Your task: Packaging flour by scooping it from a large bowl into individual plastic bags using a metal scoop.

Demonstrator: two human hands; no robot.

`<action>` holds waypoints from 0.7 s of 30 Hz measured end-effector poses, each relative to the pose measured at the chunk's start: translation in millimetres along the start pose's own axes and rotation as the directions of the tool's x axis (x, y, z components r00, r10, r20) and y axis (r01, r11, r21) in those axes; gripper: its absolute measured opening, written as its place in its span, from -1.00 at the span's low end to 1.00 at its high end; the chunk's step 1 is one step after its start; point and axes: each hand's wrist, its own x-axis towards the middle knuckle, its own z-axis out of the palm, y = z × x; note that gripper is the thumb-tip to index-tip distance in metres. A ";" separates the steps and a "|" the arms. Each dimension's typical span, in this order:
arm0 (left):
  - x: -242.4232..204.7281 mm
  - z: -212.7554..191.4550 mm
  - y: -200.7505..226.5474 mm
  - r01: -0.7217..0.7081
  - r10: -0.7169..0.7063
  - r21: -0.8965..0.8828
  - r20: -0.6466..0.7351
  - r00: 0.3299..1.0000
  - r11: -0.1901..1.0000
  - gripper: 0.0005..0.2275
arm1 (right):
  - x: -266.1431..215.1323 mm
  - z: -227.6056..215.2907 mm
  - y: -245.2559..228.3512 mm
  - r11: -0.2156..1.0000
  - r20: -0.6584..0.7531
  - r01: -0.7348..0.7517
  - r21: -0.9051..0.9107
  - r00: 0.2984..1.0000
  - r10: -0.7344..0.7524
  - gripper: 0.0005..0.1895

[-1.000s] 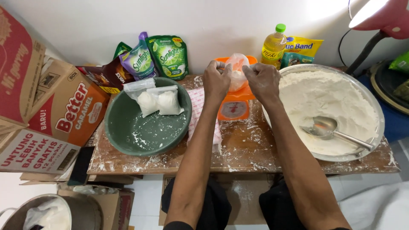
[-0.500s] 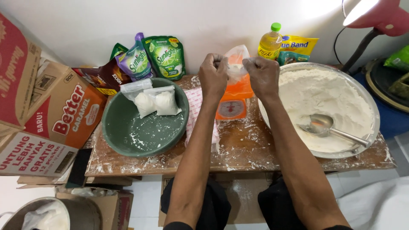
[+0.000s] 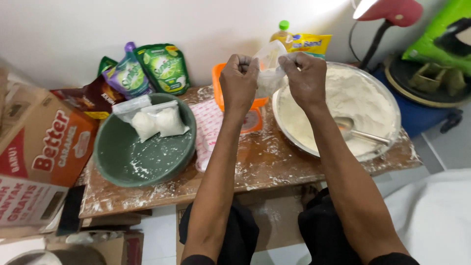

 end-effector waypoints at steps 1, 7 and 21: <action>-0.7 4.7 -4.6 0.001 -0.001 -0.005 0.014 1.000 1.000 -0.90 | -3.0 -8.2 -10.9 1.000 -0.010 -0.004 -0.009 1.000 0.004 -0.69; -9.2 36.4 -17.0 0.017 -0.029 0.153 0.078 0.997 0.988 -0.85 | -14.5 -53.1 -18.7 0.995 0.047 0.021 -0.095 0.999 -0.017 -0.80; -54.5 103.8 -37.5 -0.031 -0.063 0.228 0.395 0.917 0.973 -0.76 | -51.4 -120.4 6.1 0.939 0.115 -0.168 -0.301 0.971 0.210 -0.72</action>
